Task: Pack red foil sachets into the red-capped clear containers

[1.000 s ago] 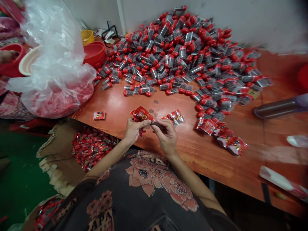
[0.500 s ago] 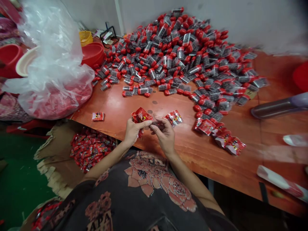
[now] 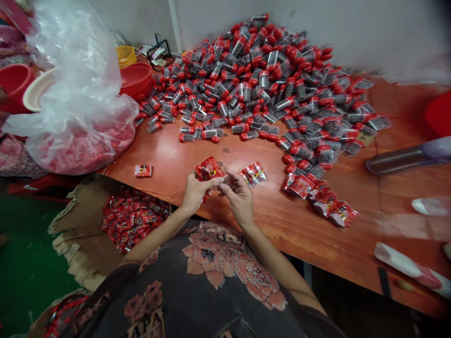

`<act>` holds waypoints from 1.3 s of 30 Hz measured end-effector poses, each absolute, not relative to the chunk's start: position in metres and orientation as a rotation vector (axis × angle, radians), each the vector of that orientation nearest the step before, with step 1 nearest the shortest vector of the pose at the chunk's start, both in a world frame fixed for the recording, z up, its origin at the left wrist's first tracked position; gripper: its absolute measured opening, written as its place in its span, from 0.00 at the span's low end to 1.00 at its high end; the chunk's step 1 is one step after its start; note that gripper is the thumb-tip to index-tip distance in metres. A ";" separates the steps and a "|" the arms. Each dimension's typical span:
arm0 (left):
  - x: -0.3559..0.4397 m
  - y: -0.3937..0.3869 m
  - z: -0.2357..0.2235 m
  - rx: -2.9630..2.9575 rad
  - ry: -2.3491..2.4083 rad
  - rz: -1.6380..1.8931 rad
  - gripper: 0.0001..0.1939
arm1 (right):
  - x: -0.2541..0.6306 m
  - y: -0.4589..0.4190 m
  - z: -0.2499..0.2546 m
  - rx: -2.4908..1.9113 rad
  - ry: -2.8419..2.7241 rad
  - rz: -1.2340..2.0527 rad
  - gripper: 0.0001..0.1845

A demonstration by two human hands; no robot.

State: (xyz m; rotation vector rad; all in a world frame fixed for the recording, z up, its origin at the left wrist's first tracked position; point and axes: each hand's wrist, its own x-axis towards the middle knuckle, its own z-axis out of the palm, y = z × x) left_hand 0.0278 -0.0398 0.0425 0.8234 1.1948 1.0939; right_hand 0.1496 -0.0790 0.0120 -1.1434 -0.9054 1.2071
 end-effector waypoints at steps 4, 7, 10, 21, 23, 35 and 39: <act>0.025 -0.036 0.042 0.798 1.204 1.092 0.17 | 0.154 -0.078 0.010 -1.112 -1.009 1.272 0.30; 0.025 -0.035 0.042 0.804 1.188 1.051 0.16 | 0.158 -0.077 0.005 -1.140 -1.078 1.235 0.30; 0.025 -0.034 0.041 0.805 1.163 1.014 0.16 | 0.162 -0.078 0.004 -1.143 -1.115 1.228 0.27; 0.027 -0.039 0.038 0.765 1.109 1.011 0.14 | 0.156 -0.080 0.003 -1.168 -0.980 1.237 0.18; 0.027 -0.040 0.037 0.783 1.100 0.987 0.13 | 0.156 -0.079 0.003 -1.150 -0.974 1.257 0.21; 0.012 -0.027 0.038 0.739 1.163 1.163 0.23 | 0.167 -0.074 0.000 -1.156 -0.949 1.310 0.22; 0.014 -0.030 0.037 0.744 1.117 1.148 0.23 | 0.164 -0.073 0.004 -1.152 -0.831 1.328 0.18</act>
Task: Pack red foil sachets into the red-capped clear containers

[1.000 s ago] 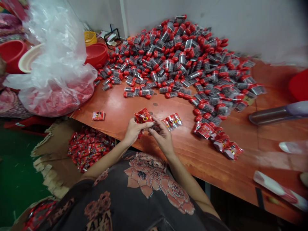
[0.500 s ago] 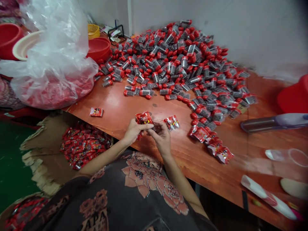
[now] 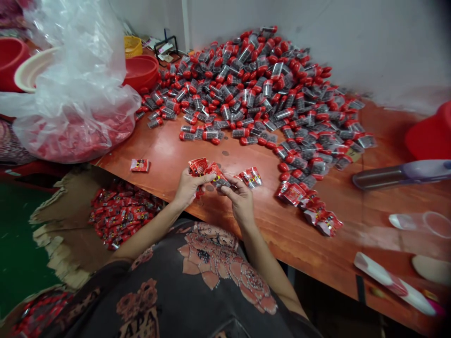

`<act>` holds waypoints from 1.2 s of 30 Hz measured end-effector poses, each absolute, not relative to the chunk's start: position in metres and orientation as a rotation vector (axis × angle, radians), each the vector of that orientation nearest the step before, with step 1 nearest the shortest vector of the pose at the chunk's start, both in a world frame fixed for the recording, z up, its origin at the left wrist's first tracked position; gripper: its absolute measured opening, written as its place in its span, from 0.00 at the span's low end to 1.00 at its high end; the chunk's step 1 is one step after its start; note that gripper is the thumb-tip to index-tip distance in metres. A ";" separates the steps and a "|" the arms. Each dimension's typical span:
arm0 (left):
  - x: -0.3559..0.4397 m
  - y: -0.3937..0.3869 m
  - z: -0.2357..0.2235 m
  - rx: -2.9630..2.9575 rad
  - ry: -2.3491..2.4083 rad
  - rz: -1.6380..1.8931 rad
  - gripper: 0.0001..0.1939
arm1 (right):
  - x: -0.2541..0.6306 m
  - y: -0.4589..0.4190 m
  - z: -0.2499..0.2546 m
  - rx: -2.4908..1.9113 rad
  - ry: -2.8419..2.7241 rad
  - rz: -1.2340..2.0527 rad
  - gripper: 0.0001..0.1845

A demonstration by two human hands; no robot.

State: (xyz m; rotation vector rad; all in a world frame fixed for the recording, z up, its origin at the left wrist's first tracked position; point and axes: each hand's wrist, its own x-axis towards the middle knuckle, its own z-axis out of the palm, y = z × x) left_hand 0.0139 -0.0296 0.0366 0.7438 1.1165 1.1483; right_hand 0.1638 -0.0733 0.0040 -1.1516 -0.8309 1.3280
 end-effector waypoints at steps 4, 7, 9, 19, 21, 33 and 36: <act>0.019 -0.034 0.035 0.727 1.101 1.099 0.22 | 0.164 -0.071 0.005 -1.181 -0.753 1.339 0.15; 0.022 -0.036 0.034 0.703 1.115 1.082 0.23 | 0.163 -0.071 0.004 -1.190 -0.738 1.345 0.15; 0.023 -0.036 0.033 0.698 1.122 1.074 0.23 | 0.162 -0.072 0.002 -1.203 -0.749 1.335 0.14; 0.020 -0.026 0.009 0.532 1.085 1.005 0.16 | 0.210 -0.073 -0.031 -1.438 -0.790 1.048 0.14; 0.018 -0.023 0.004 0.501 1.083 0.981 0.15 | 0.227 -0.074 -0.036 -1.555 -0.829 0.836 0.15; 0.038 -0.016 0.010 0.520 1.041 1.093 0.20 | 0.164 -0.039 -0.012 -1.370 -1.283 0.916 0.18; 0.031 -0.007 0.005 0.491 1.011 1.127 0.18 | 0.162 -0.023 -0.010 -1.377 -1.426 0.875 0.16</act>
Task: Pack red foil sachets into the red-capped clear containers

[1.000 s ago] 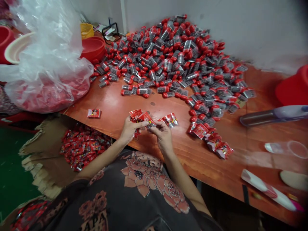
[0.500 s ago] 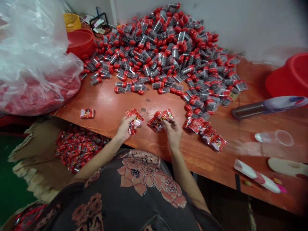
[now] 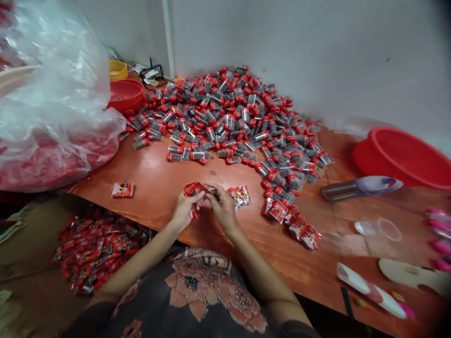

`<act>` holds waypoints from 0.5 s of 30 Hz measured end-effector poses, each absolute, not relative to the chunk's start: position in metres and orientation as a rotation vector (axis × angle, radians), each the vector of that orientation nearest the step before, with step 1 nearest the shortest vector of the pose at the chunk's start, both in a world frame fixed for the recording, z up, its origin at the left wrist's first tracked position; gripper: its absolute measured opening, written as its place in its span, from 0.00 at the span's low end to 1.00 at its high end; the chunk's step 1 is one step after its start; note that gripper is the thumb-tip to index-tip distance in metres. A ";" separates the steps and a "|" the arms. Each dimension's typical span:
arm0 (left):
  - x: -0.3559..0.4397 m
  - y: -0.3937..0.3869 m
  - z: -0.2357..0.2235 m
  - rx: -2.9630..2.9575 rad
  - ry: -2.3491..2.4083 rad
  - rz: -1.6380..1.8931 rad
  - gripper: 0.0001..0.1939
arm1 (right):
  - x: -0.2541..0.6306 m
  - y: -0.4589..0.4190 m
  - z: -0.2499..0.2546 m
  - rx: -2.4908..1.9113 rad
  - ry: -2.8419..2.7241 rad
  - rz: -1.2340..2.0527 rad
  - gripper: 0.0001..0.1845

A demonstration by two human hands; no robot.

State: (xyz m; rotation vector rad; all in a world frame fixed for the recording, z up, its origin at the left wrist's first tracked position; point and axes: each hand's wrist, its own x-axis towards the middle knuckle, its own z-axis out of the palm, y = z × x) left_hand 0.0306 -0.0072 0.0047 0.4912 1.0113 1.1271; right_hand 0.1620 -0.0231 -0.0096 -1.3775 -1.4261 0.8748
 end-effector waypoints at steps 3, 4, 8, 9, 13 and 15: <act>0.023 0.002 -0.001 0.445 1.008 1.178 0.17 | 0.161 -0.009 -0.006 -1.407 -1.604 0.813 0.16; 0.021 0.004 -0.003 0.434 1.008 1.192 0.17 | 0.160 -0.004 -0.005 -1.432 -1.666 0.784 0.16; 0.013 0.015 -0.009 0.415 1.031 1.267 0.16 | 0.155 0.018 -0.005 -1.464 -1.830 0.679 0.11; 0.011 0.017 -0.011 0.408 1.040 1.287 0.16 | 0.154 0.023 -0.005 -1.435 -1.823 0.698 0.10; 0.001 0.023 -0.014 0.330 1.040 1.347 0.18 | 0.144 0.041 -0.010 -1.308 -1.737 0.898 0.13; -0.005 0.026 -0.015 0.266 1.026 1.360 0.20 | 0.139 0.054 -0.012 -1.268 -1.802 0.975 0.16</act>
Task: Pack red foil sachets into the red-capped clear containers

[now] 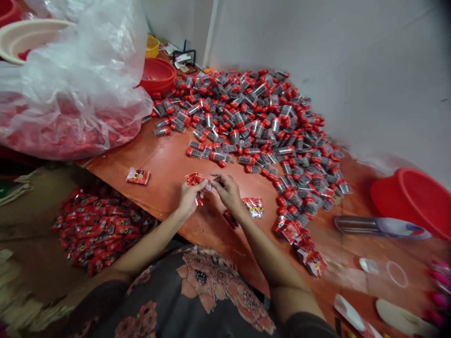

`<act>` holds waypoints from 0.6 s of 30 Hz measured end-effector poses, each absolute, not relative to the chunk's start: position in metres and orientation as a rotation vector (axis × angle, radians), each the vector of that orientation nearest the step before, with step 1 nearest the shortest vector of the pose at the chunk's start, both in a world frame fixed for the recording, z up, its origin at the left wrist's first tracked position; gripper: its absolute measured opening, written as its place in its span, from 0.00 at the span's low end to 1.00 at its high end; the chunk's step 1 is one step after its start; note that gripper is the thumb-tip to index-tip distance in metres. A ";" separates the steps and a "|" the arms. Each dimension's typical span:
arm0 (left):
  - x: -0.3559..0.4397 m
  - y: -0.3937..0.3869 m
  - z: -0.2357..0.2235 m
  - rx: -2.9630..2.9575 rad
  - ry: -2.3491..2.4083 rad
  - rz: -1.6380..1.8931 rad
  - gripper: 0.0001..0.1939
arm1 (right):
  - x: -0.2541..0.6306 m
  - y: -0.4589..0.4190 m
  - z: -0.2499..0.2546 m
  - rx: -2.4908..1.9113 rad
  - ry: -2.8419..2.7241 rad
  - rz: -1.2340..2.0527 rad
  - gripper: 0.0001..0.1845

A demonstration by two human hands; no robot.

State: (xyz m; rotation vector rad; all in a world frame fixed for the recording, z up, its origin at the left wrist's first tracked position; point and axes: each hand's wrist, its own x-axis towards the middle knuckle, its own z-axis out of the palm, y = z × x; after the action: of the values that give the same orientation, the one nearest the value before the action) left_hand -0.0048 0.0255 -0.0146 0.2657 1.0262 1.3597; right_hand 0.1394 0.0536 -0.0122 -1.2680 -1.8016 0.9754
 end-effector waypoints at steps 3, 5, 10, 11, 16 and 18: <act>-0.015 0.028 -0.015 0.138 1.015 1.358 0.20 | 0.137 0.084 -0.015 -1.329 -1.995 0.836 0.17; -0.022 0.028 -0.013 0.066 1.012 1.357 0.19 | 0.140 0.109 -0.018 -1.463 -2.114 0.487 0.18; -0.035 0.024 -0.002 -0.024 1.013 1.276 0.13 | 0.149 0.147 -0.032 -1.590 -2.316 0.247 0.21; -0.036 0.024 0.000 -0.045 1.002 1.255 0.12 | 0.149 0.144 -0.033 -1.589 -2.339 0.279 0.20; -0.042 0.021 0.005 -0.140 0.959 1.234 0.08 | 0.141 0.077 -0.021 -1.484 -1.996 0.552 0.20; -0.041 0.021 0.006 -0.148 0.956 1.230 0.08 | 0.138 0.038 -0.010 -1.424 -1.688 0.748 0.23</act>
State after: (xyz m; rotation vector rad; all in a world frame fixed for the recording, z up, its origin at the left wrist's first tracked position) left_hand -0.0410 0.0214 0.0058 -0.1480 0.9560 1.2296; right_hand 0.1375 0.0379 -0.0096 -1.4237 -1.6879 0.7477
